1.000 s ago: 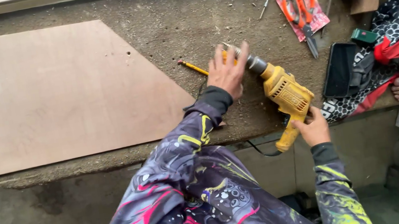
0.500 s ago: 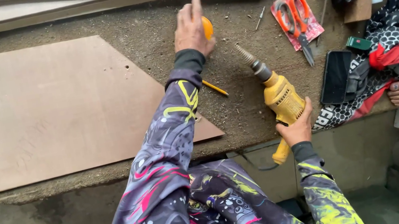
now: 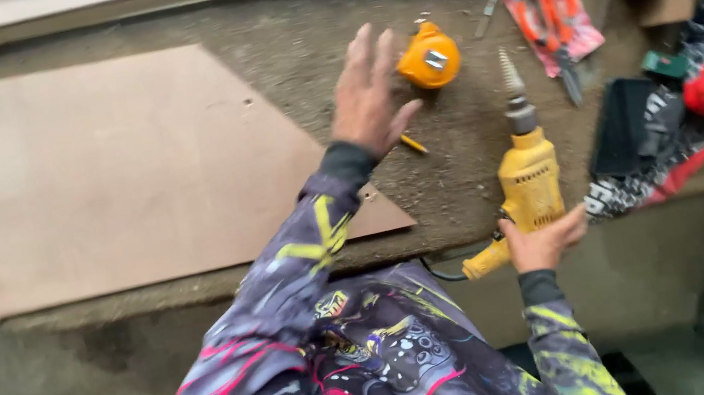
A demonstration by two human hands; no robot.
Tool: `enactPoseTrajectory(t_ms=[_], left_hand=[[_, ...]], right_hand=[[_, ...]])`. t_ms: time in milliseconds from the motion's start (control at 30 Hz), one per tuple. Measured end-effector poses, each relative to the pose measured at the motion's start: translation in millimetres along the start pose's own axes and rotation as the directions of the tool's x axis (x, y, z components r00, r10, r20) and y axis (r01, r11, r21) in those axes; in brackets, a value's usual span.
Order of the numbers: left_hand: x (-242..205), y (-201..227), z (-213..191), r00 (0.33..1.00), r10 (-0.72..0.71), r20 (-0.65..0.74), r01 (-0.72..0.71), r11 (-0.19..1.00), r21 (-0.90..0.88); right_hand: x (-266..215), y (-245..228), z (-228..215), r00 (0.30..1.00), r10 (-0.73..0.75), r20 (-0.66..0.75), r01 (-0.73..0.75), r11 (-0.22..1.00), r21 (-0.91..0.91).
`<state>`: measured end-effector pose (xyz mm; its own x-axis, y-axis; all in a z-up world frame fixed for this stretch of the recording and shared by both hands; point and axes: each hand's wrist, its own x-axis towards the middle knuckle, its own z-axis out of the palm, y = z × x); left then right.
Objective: Measuring wooden boards with a tape measure, marking them with a pencil, and drilling holes using a power drill.
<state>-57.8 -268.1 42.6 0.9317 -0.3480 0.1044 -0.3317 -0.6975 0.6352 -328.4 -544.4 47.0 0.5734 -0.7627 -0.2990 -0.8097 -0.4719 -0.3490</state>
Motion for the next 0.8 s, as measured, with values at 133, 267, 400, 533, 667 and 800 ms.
enactPoseTrajectory(t_ms=[133,267,400,533,667,800], left_hand=[[-141.3,-85.1,-78.3,0.922,-0.209,-0.325,0.253,0.962,0.098],[-307.4,-169.4,-135.4,0.131,-0.96,-0.246,0.99,0.138,-0.012],[-405.9,-283.5,-139.8,-0.165,-0.973,-0.161,0.902,-0.083,-0.424],[-412.0,-325.9,-117.3,-0.312,-0.95,0.035,0.677,-0.248,-0.693],[-397.4,-352.0,-141.5,-0.39,-0.917,0.088,-0.143,-0.034,-0.989],[-313.2,-121.7,-344.3,-0.319,-0.934,0.161,-0.32,-0.054,-0.946]], right_hand=[[-27.2,-89.4,11.1,0.845,-0.53,-0.073,0.528,0.805,0.27],[-54.5,-194.6,121.9,0.444,-0.881,0.164,0.763,0.468,0.446],[-82.9,-245.5,192.3,0.548,-0.793,0.268,0.776,0.601,0.193],[-78.5,-230.0,220.3,0.781,-0.378,0.497,0.391,0.917,0.082],[-153.4,-242.6,189.5,0.842,-0.414,0.346,0.423,0.905,0.054],[-115.0,-163.3,181.5,0.548,-0.834,-0.07,0.801,0.546,-0.247]])
